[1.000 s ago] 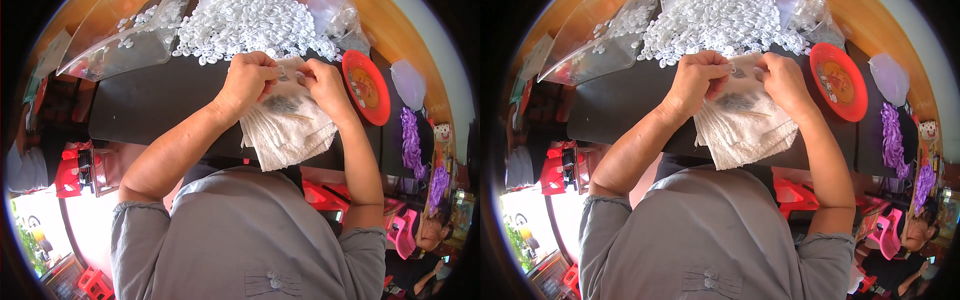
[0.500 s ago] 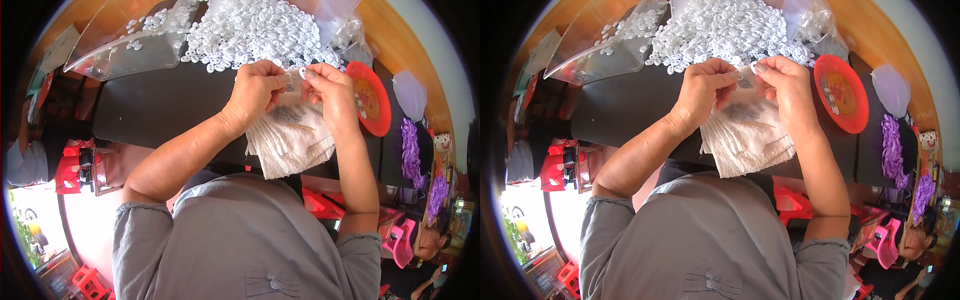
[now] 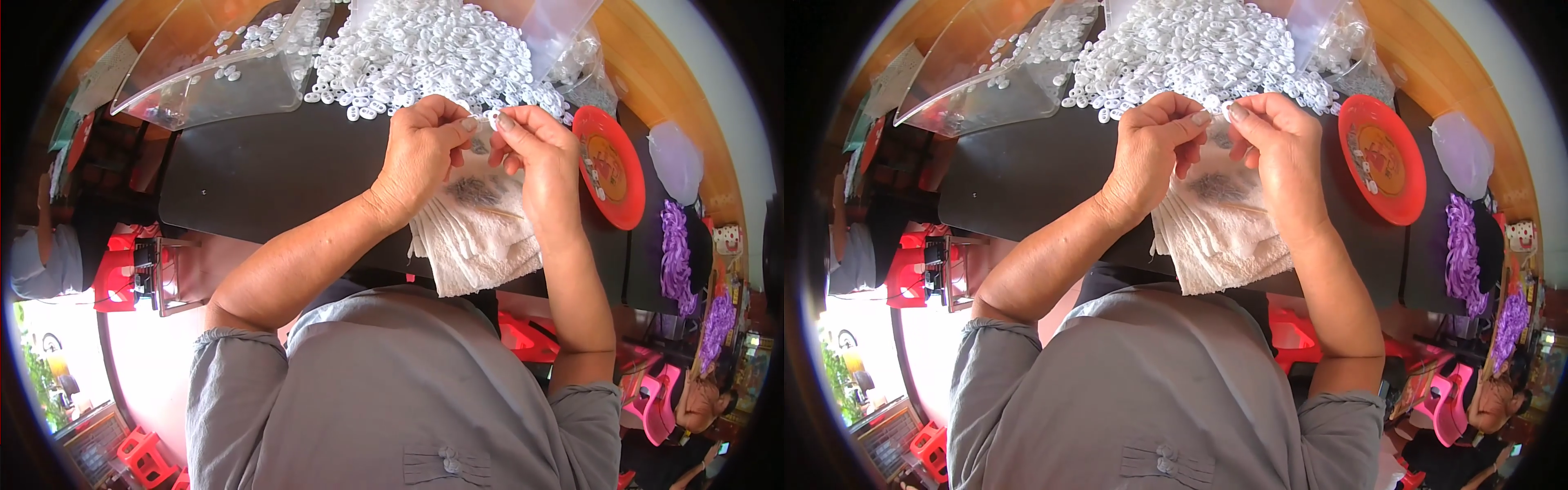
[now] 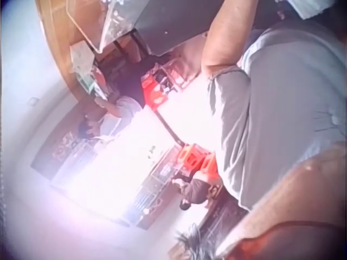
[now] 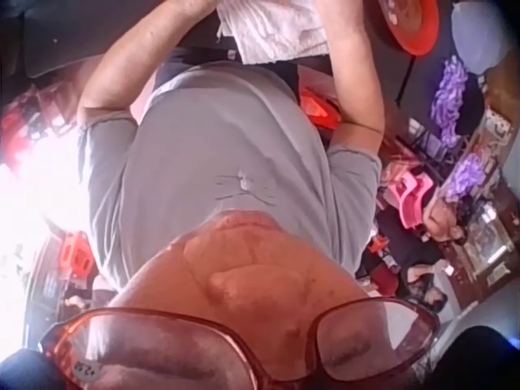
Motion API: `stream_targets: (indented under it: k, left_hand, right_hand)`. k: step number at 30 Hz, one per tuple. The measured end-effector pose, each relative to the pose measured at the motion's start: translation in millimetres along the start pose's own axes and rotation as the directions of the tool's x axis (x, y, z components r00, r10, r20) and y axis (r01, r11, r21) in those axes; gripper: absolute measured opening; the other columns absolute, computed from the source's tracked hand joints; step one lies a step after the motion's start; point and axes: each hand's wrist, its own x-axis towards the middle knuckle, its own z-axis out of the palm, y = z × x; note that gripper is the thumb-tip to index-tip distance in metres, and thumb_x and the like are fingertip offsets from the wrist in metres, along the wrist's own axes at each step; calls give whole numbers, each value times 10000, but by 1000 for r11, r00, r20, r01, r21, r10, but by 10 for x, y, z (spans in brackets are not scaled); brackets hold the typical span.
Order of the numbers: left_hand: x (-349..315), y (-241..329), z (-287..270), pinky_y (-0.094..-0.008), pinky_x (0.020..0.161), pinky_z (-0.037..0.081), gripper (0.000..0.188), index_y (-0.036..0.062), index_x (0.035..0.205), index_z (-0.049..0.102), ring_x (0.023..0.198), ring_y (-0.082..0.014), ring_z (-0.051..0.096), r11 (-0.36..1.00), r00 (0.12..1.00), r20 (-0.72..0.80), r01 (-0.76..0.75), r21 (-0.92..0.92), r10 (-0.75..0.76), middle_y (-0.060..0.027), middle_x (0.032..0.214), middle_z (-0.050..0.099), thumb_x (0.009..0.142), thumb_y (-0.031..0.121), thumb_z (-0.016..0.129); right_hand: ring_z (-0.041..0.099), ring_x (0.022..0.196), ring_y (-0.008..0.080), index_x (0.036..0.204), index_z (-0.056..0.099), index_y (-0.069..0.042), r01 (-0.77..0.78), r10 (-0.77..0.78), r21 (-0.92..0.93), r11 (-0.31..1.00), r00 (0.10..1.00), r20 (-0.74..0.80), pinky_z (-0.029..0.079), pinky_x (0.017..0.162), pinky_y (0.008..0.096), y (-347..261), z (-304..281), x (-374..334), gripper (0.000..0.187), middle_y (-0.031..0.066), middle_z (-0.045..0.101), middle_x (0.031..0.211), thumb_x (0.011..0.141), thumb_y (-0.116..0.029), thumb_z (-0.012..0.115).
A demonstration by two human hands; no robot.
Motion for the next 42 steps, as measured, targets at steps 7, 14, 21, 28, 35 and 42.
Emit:
stream_targets:
  k: [7,14,21,28,35,42]
  left_hand:
    - [-4,-13,13,-211,430,382,139,-18,896,595,529,-72,515,1000,1000,-12,-3,4,4,-27,687,580,898,119,619]
    - [-37,-22,26,-203,431,375,129,-13,885,599,539,-63,511,997,997,-30,-67,47,69,-18,688,577,894,114,617]
    - [-66,-34,48,-198,434,370,121,-7,899,602,550,-57,511,993,995,-19,-93,67,94,-13,705,580,900,112,620]
    - [-56,43,66,-193,443,389,118,-19,953,612,557,-68,529,994,993,83,-72,-79,79,-29,740,602,879,56,664]
    - [-75,91,45,-186,459,411,246,-18,1048,629,630,-81,602,979,951,243,-162,-124,189,-35,787,634,817,-18,712]
    - [-100,116,26,-181,504,439,212,-21,997,625,693,-113,669,968,926,280,-237,-86,251,-48,810,651,807,-36,716]
  right_hand:
    - [552,623,79,936,647,12,42,-42,-25,999,999,-18,369,562,211,17,20,-22,151,19,619,731,905,-130,605]
    - [540,628,74,925,649,5,54,-54,9,999,998,-25,364,566,212,36,37,-38,144,12,609,724,906,-131,607]
    - [539,633,65,927,652,-6,24,-26,40,999,999,33,367,561,203,68,48,-33,144,5,615,735,903,-145,621]
    - [551,630,69,931,644,-1,4,-18,114,993,993,114,374,554,198,34,-167,33,167,12,617,744,921,-161,597]
    - [562,585,91,936,628,21,-44,-4,156,987,956,294,373,499,182,-32,-271,15,193,29,617,744,928,-169,590]
    - [569,560,98,949,620,39,-142,63,195,970,931,360,373,473,179,-25,-288,-13,207,50,611,737,932,-164,584]
